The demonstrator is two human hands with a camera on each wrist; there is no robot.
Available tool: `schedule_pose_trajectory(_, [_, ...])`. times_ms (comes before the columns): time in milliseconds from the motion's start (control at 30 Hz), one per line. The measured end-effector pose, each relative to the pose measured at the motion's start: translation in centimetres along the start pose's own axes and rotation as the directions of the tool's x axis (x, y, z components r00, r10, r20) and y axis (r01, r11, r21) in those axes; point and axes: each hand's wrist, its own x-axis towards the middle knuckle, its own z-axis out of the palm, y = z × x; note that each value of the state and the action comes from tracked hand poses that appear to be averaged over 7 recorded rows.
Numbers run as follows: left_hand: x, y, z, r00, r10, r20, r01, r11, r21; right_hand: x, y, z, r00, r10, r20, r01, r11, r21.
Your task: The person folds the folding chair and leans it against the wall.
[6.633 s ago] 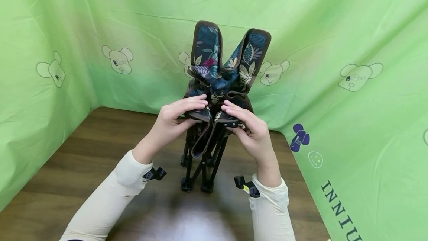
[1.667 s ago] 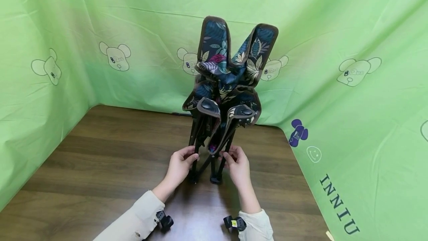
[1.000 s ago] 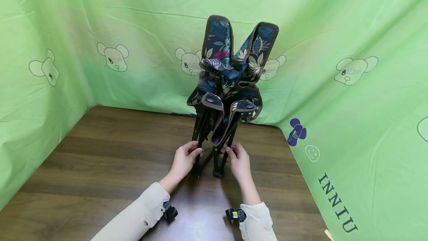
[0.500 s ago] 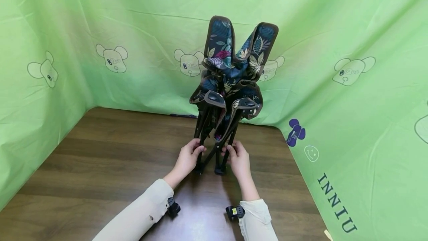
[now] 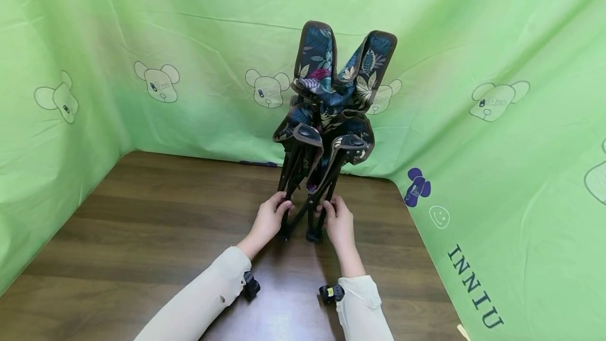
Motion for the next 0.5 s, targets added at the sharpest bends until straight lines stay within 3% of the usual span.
schedule_pose_trajectory(133, [0.16, -0.08, 0.07, 1.000, 0.017, -0.012, -0.017, 1.000, -0.003, 0.14, 0.15, 0.13, 1.000, -0.024, -0.018, 0.023, 0.999, -0.036])
schedule_pose_trajectory(500, [0.24, -0.06, 0.40, 1.000, -0.010, -0.022, 0.010, 1.000, -0.013, 0.15, 0.38, 0.32, 0.999, -0.032, -0.033, 0.031, 0.999, -0.034])
